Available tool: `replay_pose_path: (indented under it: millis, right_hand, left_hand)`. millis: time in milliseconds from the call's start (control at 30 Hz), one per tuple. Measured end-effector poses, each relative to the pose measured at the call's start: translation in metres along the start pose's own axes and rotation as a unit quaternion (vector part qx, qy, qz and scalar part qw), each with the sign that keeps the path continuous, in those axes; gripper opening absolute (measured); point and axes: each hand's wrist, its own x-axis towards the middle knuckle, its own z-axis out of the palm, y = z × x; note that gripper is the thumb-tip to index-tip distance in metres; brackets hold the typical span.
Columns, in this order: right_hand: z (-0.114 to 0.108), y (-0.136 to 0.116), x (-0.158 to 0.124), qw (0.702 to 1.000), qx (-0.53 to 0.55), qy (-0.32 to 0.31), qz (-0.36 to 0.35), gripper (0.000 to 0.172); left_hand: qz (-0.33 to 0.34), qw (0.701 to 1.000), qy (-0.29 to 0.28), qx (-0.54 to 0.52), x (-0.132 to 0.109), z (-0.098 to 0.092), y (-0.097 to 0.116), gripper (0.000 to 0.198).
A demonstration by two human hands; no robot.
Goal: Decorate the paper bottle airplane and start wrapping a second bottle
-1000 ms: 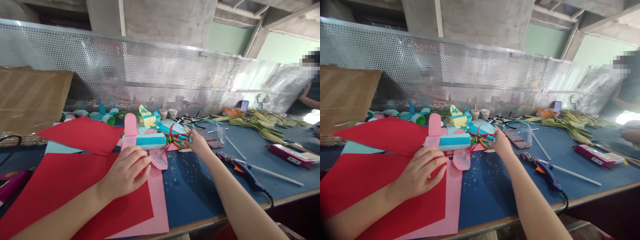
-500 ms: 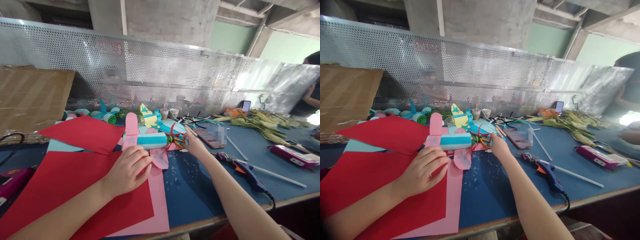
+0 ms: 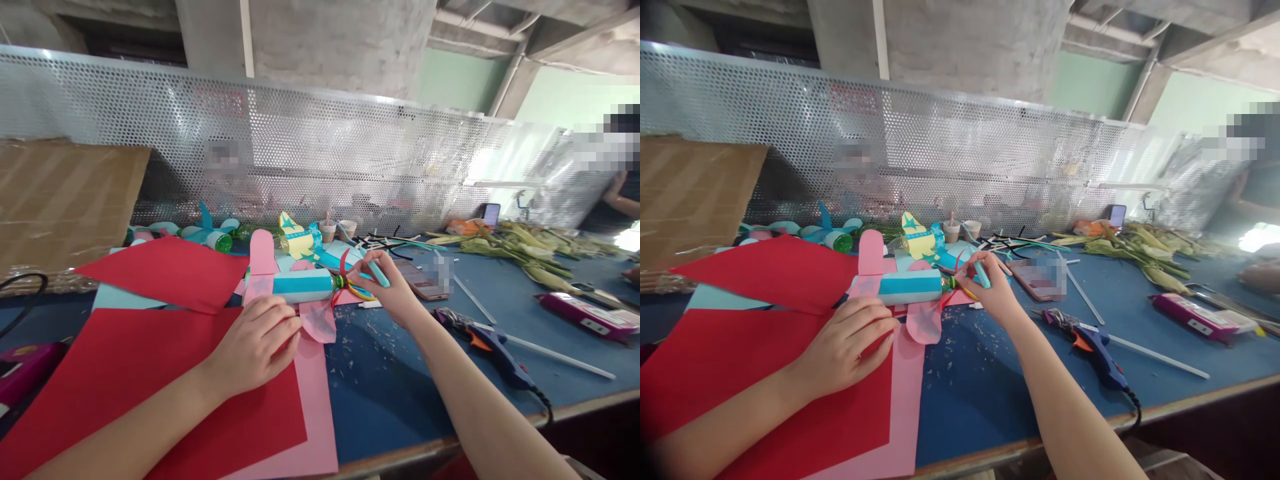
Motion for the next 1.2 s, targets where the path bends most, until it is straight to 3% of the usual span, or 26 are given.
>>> replay_pose_path:
  millis: [167, 267, 367, 500, 600, 767, 867, 1200]
  right_hand:
    - [0.011, -0.01, -0.007, 0.995, 0.056, -0.077, 0.013, 0.037]
    - [0.018, -0.014, -0.011, 0.986, 0.091, -0.128, 0.05, 0.038]
    - [0.022, -0.016, -0.015, 0.974, 0.115, -0.177, 0.083, 0.039]
    - [0.023, -0.016, -0.019, 0.965, 0.125, -0.207, 0.101, 0.038]
    - [0.023, -0.017, -0.018, 0.967, 0.126, -0.19, 0.11, 0.033]
    - [0.025, -0.024, -0.013, 0.976, 0.127, -0.085, 0.152, 0.04]
    - [0.024, -0.026, -0.012, 0.981, 0.129, -0.049, 0.133, 0.025]
    - [0.025, -0.014, -0.013, 0.988, 0.094, -0.074, 0.097, 0.022]
  left_hand:
    - [-0.029, 0.999, -0.005, -0.014, 0.001, 0.004, 0.0, 0.014]
    - [-0.13, 0.989, -0.016, -0.069, 0.01, 0.013, 0.006, 0.021]
    - [-0.239, 0.95, -0.051, -0.192, 0.024, 0.024, 0.014, 0.034]
    - [-0.295, 0.898, -0.056, -0.321, 0.036, 0.034, 0.02, 0.017]
    - [-0.316, 0.889, -0.034, -0.329, 0.032, 0.037, 0.018, 0.013]
    - [-0.347, 0.888, -0.031, -0.3, 0.023, 0.036, 0.013, 0.009]
    - [-0.348, 0.889, -0.037, -0.296, 0.022, 0.036, 0.012, 0.009]
    - [-0.314, 0.911, -0.03, -0.265, 0.02, 0.039, 0.013, 0.009]
